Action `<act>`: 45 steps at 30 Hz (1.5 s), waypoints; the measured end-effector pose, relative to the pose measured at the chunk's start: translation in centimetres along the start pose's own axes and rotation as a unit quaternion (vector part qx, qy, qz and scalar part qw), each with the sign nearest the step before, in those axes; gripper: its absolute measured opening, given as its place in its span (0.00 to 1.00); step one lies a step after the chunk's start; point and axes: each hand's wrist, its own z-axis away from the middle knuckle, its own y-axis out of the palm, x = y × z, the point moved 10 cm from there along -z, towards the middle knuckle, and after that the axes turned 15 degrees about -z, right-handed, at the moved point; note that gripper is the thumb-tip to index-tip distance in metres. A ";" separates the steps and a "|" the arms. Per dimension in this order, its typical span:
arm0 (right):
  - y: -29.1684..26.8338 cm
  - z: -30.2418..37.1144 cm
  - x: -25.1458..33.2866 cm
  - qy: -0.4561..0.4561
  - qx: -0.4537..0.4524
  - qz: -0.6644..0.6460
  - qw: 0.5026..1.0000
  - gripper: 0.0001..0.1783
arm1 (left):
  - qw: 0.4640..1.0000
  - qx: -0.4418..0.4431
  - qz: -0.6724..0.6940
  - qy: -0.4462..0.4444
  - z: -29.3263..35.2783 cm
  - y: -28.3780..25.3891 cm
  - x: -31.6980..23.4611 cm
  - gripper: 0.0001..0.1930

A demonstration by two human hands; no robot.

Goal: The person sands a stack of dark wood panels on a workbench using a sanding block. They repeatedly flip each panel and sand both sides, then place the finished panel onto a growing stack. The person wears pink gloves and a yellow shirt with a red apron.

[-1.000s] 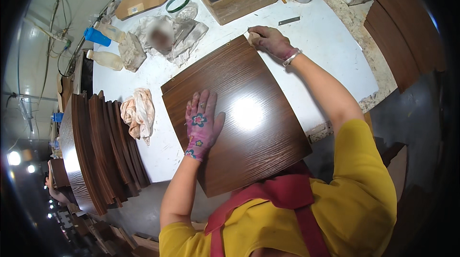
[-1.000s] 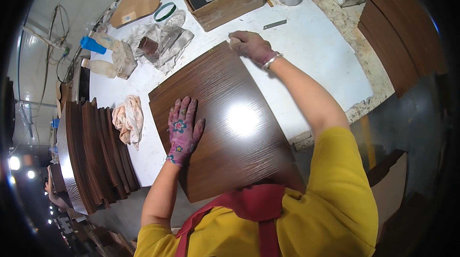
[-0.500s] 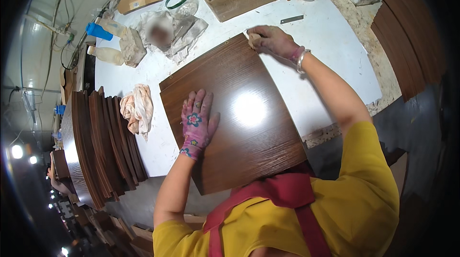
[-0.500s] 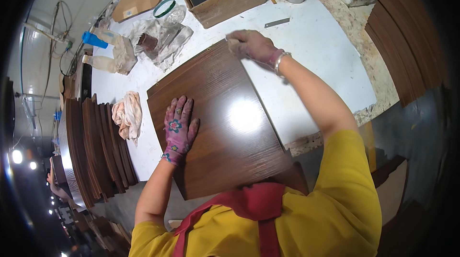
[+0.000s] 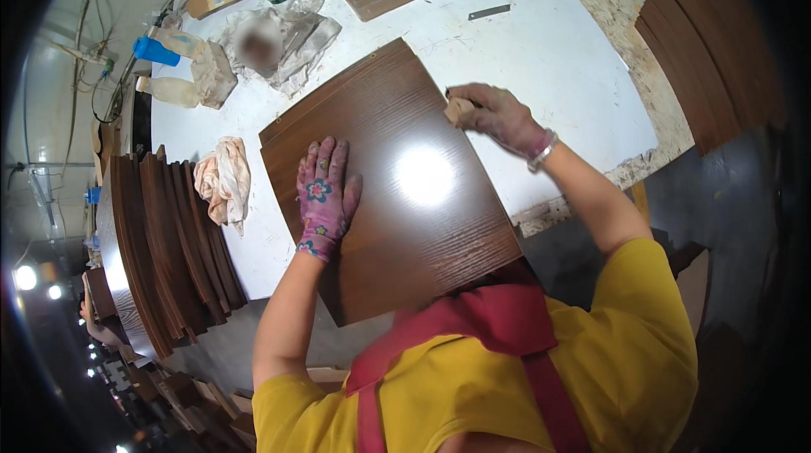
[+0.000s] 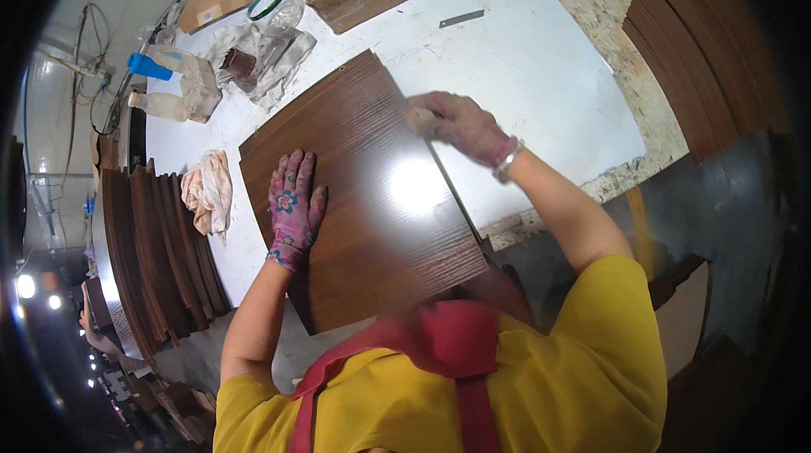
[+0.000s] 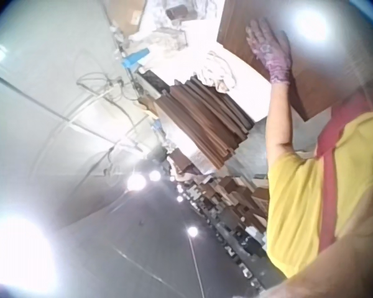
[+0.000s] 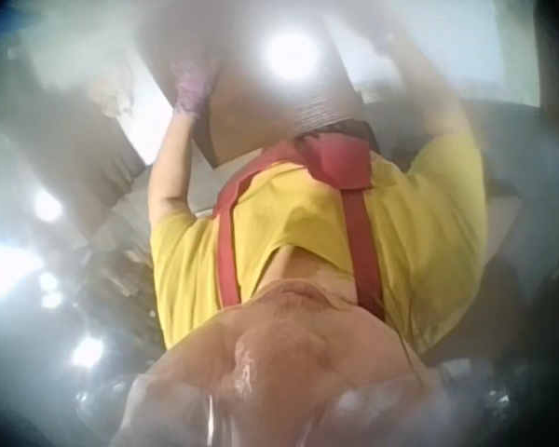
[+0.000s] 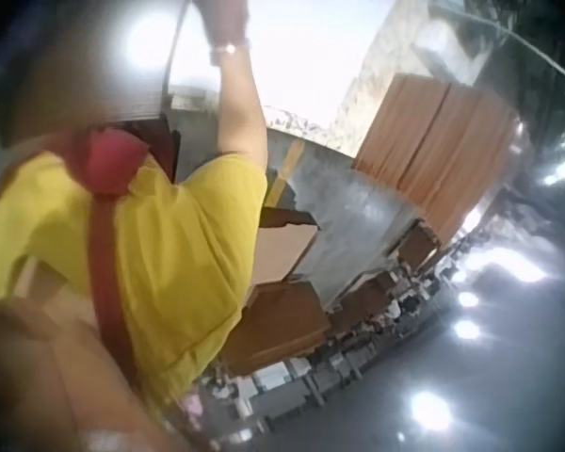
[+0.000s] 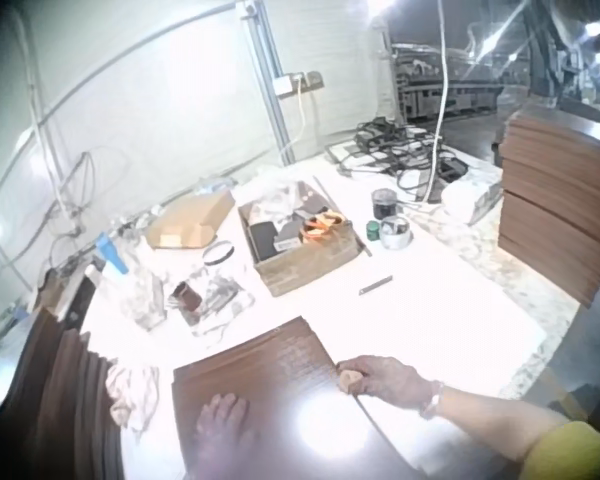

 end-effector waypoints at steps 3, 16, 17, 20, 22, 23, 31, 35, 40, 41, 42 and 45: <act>-0.1 4.9 -1.1 -0.004 -0.006 0.056 0.998 0.27 | 1.000 -0.011 0.005 0.002 -0.1 -0.1 0.0 0.32; 5.0 26.5 -1.8 -0.114 -0.075 0.362 0.922 0.19 | 0.999 -0.052 -0.004 0.002 0.5 1.1 0.7 0.28; 5.0 27.8 -2.7 -0.111 -0.094 0.354 0.924 0.20 | 0.998 -0.063 -0.005 0.002 0.6 1.0 0.7 0.28; 4.5 30.2 -2.1 -0.153 -0.244 0.292 0.912 0.22 | 0.996 -0.079 0.014 0.038 1.0 0.5 0.7 0.27; 4.6 30.1 -2.4 -0.178 -0.327 0.207 0.905 0.24 | 0.993 -0.068 0.043 0.081 2.1 -0.1 0.6 0.27; 4.6 29.9 -2.9 -0.203 -0.348 0.179 0.897 0.24 | 0.992 -0.064 0.044 0.104 2.8 -0.4 0.6 0.27; 13.4 26.9 -5.4 -0.300 -0.340 0.288 0.843 0.22 | 0.991 -0.064 0.027 0.111 5.3 -1.0 1.2 0.25; 11.2 27.9 -4.1 -0.314 -0.393 0.263 0.823 0.22 | 0.992 -0.066 0.019 0.105 5.4 -0.6 1.4 0.24; 7.8 27.6 -4.4 -0.278 -0.446 0.276 0.805 0.21 | 0.990 -0.078 0.018 0.114 5.3 -0.5 1.3 0.25; 8.4 27.3 -5.6 -0.287 -0.439 0.283 0.803 0.21 | 0.990 -0.075 0.021 0.114 5.3 -0.6 1.2 0.25; 9.2 27.2 -6.5 -0.295 -0.431 0.290 0.802 0.21 | 0.991 -0.071 0.024 0.114 5.3 -0.7 1.1 0.25; 17.2 26.5 -5.9 -0.324 -0.379 0.343 0.796 0.20 | 0.991 -0.077 0.025 0.107 5.2 -0.6 1.5 0.25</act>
